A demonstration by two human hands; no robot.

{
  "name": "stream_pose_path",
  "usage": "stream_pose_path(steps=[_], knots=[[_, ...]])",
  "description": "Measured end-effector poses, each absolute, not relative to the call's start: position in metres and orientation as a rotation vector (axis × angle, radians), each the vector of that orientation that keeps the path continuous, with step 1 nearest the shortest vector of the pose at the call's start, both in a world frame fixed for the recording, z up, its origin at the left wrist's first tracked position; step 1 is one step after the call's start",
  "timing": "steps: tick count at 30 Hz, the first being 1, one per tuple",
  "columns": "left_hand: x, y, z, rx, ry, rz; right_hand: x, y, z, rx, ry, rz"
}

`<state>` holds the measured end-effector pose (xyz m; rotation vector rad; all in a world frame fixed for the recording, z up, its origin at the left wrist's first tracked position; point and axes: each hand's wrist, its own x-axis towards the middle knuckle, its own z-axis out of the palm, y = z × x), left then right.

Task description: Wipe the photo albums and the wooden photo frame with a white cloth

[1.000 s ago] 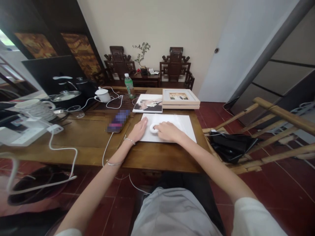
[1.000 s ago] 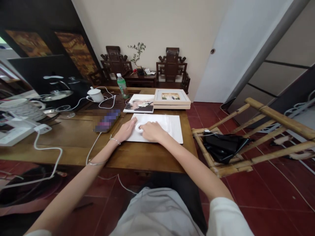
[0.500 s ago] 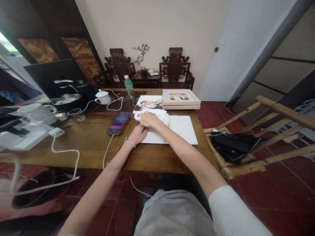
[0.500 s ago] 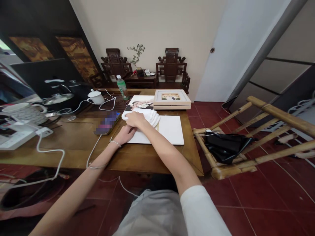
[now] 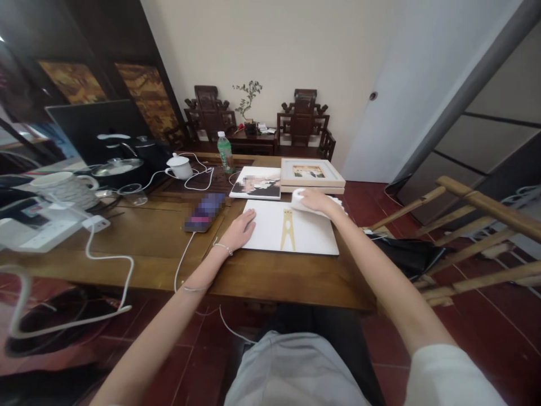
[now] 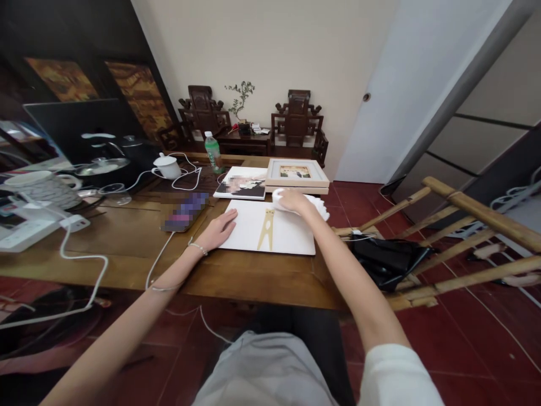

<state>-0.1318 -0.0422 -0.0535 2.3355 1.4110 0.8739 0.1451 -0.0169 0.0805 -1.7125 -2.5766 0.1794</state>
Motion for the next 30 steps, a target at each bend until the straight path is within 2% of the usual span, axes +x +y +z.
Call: stream_pose_path(steps=[7,13,18,25,30], knots=[[-0.131,-0.042,-0.054,2.353,1.428,0.867,0.181,-0.103,0.049,-1.727,-2.590,0.109],[-0.131,-0.040,-0.056,2.379,1.437,0.853,0.195,-0.175,0.031,-1.393,-2.716,0.200],[-0.132,-0.040,-0.056,2.384,1.444,0.841,0.205,-0.140,0.014,-1.276,-2.712,0.186],[-0.134,-0.042,-0.055,2.371,1.444,0.837,0.191,-0.044,0.020,-1.406,-2.645,0.107],[-0.135,-0.042,-0.054,2.373,1.429,0.841,0.186,-0.039,0.025,-1.476,-2.566,0.131]])
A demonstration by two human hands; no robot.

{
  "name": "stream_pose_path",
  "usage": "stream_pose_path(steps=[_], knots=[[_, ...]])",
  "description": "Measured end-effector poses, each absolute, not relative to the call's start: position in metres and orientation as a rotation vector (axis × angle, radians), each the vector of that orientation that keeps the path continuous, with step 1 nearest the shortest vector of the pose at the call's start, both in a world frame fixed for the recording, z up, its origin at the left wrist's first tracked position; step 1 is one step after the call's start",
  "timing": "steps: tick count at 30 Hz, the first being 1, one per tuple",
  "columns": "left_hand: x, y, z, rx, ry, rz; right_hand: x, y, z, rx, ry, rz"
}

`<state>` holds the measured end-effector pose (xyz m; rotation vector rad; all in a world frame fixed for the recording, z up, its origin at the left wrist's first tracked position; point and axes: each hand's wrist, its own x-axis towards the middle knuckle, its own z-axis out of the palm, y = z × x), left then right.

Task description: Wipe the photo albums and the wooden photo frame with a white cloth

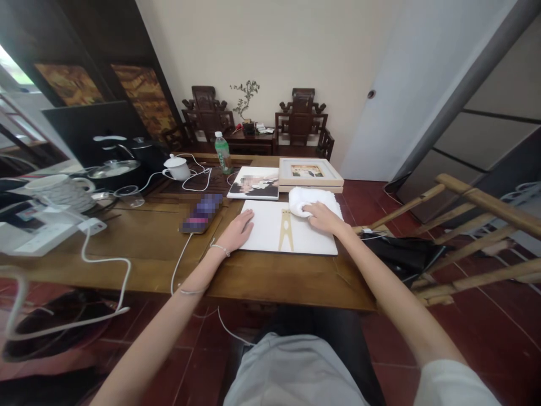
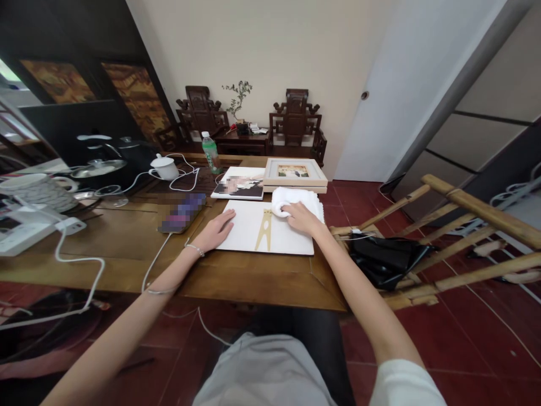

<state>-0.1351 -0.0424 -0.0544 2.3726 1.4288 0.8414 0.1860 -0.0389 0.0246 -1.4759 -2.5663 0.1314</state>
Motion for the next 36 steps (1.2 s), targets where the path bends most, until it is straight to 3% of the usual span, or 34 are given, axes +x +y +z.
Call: stream_pose_path(steps=[11,26,30,36], knots=[[-0.131,-0.041,-0.055,2.385,1.445,0.806,0.208,-0.174,0.015,-1.197,-2.687,0.264],[-0.134,-0.042,-0.053,2.385,1.446,0.803,0.187,-0.008,0.048,-1.448,-2.512,0.291],[-0.134,-0.042,-0.055,2.387,1.429,0.823,0.189,-0.026,0.045,-1.460,-2.505,0.304],[-0.132,-0.042,-0.056,2.387,1.428,0.822,0.197,-0.127,0.033,-1.513,-2.558,0.297]])
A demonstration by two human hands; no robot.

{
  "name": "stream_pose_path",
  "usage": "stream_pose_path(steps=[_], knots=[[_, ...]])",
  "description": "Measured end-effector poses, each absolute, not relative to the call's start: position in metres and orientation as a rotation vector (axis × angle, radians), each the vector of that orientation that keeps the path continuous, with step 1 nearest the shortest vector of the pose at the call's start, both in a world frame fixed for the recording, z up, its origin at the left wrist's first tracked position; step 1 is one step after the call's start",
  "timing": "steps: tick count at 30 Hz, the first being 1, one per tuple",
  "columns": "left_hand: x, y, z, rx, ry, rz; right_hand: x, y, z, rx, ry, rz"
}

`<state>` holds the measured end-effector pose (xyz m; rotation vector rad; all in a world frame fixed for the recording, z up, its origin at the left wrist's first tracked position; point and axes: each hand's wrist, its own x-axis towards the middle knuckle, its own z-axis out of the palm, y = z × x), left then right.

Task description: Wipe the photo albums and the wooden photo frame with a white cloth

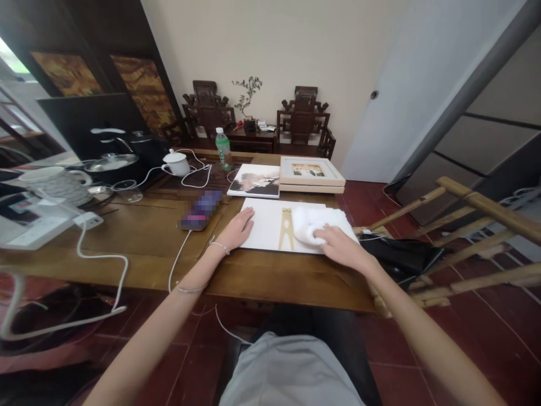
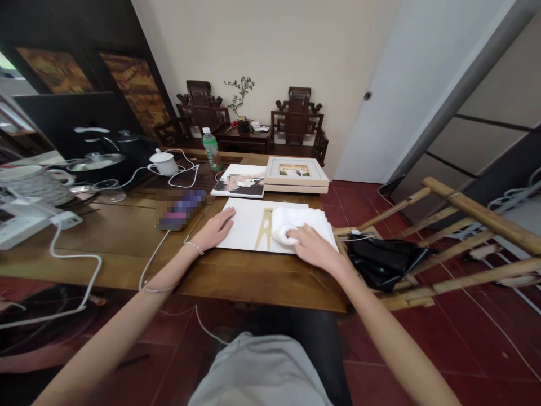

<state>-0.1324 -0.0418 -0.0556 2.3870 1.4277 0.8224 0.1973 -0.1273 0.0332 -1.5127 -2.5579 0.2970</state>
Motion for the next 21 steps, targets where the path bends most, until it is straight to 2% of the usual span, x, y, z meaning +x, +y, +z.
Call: stream_pose_path(steps=[4,7,16,21], knots=[[-0.132,-0.041,-0.057,2.390,1.453,0.810,0.200,-0.182,0.030,-1.327,-2.624,0.333],[-0.132,-0.041,-0.057,2.393,1.457,0.802,0.202,-0.181,0.031,-1.315,-2.620,0.337],[-0.133,-0.044,-0.053,2.393,1.456,0.789,0.209,-0.042,0.039,-1.373,-2.484,0.368],[-0.133,-0.043,-0.052,2.388,1.444,0.806,0.209,-0.014,0.040,-1.434,-2.429,0.332]])
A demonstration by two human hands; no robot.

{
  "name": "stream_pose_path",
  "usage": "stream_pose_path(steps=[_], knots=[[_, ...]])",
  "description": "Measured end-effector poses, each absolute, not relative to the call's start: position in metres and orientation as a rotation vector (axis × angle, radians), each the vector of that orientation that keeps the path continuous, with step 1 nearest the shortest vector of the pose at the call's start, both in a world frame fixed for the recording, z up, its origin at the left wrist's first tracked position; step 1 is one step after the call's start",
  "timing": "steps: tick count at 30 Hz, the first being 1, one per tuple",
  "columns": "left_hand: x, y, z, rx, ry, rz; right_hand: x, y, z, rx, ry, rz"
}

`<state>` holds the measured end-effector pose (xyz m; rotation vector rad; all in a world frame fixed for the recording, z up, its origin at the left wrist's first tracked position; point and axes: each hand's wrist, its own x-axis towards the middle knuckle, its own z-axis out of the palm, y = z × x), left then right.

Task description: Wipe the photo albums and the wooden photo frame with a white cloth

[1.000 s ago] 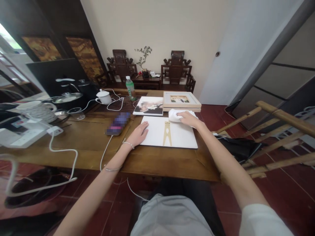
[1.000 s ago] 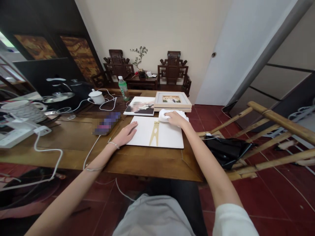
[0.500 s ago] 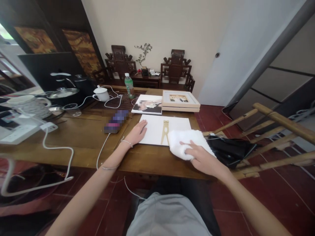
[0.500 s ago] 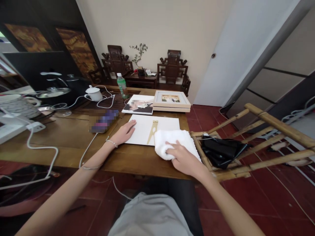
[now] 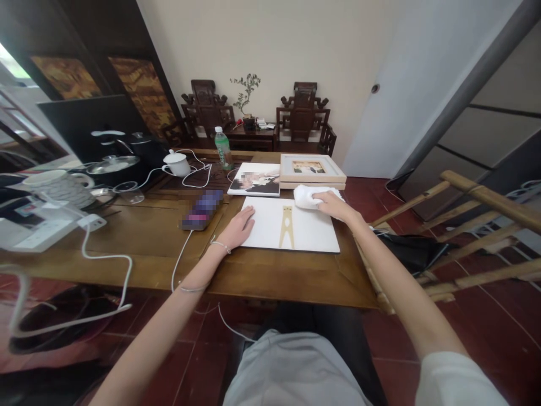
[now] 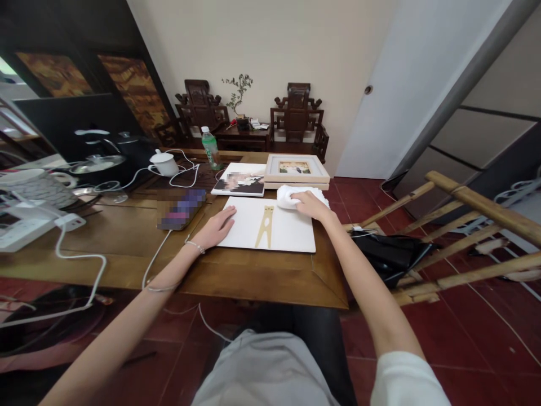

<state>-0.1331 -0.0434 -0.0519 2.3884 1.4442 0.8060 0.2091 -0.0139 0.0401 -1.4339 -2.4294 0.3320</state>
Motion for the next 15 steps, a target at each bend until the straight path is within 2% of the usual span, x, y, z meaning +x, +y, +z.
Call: stream_pose_path(steps=[4,11,15], knots=[[-0.133,-0.043,-0.052,2.378,1.442,0.811,0.209,-0.048,0.037,-1.414,-2.511,0.272],[-0.130,-0.043,-0.052,2.382,1.458,0.811,0.206,-0.169,0.025,-1.353,-2.589,0.274],[-0.131,-0.043,-0.052,2.380,1.448,0.819,0.204,-0.187,0.024,-1.262,-2.628,0.309]])
